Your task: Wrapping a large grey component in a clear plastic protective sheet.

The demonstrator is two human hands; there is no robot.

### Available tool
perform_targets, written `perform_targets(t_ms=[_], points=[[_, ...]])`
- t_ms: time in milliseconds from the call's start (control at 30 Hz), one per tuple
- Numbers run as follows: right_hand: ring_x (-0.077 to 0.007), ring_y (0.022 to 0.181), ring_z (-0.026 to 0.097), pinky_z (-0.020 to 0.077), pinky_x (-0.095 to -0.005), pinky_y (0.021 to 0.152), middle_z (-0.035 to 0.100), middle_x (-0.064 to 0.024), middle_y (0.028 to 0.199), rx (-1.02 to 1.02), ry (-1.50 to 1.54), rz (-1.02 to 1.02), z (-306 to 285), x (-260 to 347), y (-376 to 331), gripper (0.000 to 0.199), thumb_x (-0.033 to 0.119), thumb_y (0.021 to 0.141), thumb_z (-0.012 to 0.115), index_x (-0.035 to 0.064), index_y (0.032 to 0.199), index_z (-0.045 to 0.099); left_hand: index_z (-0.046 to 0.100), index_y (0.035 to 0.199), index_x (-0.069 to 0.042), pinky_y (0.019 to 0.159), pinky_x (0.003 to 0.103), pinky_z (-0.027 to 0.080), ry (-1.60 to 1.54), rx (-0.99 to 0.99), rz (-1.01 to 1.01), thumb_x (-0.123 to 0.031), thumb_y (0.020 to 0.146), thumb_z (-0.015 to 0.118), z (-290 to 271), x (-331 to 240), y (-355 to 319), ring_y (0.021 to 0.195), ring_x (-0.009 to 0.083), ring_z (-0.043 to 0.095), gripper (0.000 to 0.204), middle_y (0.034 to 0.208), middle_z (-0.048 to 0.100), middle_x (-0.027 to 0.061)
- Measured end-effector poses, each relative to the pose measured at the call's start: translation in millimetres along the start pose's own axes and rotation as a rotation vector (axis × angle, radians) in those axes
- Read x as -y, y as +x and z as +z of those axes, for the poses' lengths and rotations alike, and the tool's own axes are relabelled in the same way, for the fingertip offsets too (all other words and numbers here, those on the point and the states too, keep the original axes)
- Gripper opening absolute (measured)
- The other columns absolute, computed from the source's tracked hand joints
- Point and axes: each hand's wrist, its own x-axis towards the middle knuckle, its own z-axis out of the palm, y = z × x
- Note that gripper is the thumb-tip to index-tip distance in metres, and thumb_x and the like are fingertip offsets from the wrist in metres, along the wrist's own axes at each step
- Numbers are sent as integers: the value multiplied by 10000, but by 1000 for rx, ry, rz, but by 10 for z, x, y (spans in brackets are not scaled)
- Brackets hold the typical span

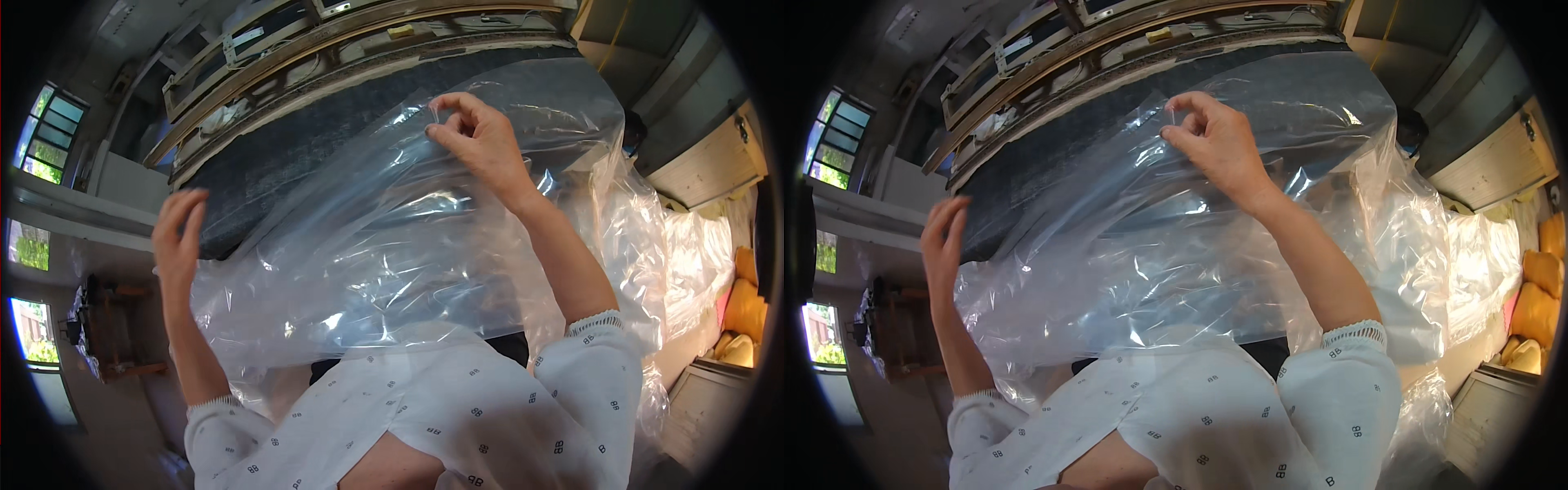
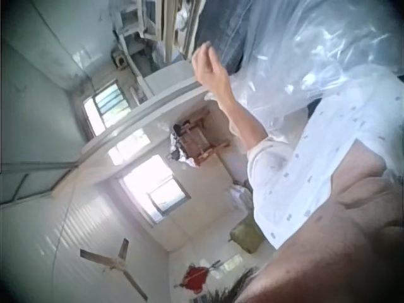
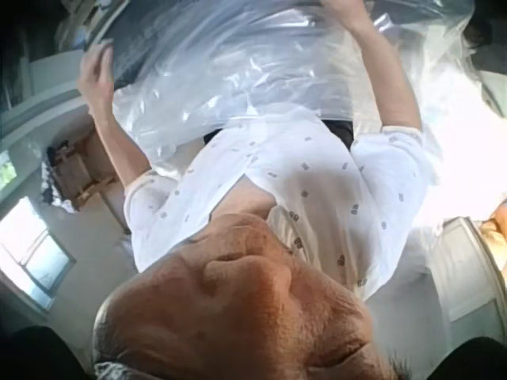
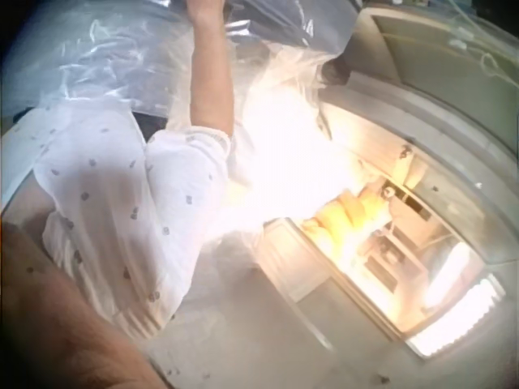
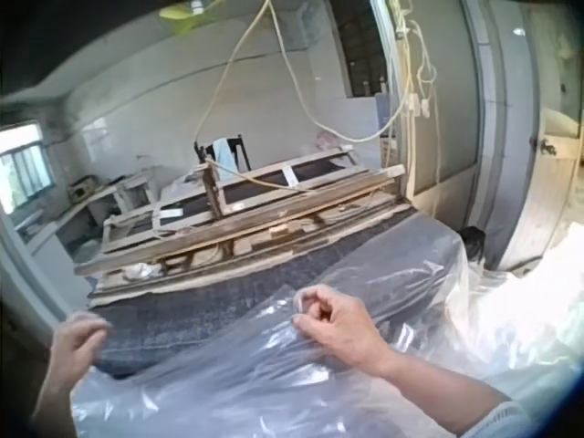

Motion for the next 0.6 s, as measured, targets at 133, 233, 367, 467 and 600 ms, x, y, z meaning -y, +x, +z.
perform_targets(t_ms=[133,233,367,467,600], points=[[-51,573,419,365,-210,533,485,17,623,-37,24,-24,-77,38,-82,277,97,747,667,14,1001,593,638,982,-28,765,259,443,-288,248,265,-92,811,616,892,-1036,765,888,165,570,184,978,598,79],[-36,584,413,357,-193,527,481,28,638,-31,44,-21,-99,101,-115,316,82,747,672,8,1040,580,656,977,-49,721,259,463,-349,287,427,-98,782,652,1388,-1347,1149,866,157,585,201,952,618,67],[-18,591,406,332,-173,498,457,52,670,54,405,76,-303,58,-104,438,114,781,664,-18,1167,504,675,947,-48,699,244,471,-578,339,489,-83,745,685,1738,-1421,1271,843,147,602,205,904,639,56],[-19,549,391,311,-152,467,494,37,734,377,838,401,-476,78,-60,552,218,804,645,11,1270,435,650,952,-33,773,250,467,-1013,369,180,-102,791,664,2024,-1274,1131,855,155,602,176,923,638,54],[-14,500,393,309,-153,437,588,-1,825,317,363,230,-887,65,275,387,224,828,605,58,1172,546,594,963,-36,829,287,487,-1787,252,-453,-149,845,619,2200,-923,1085,852,163,600,166,911,615,46]])
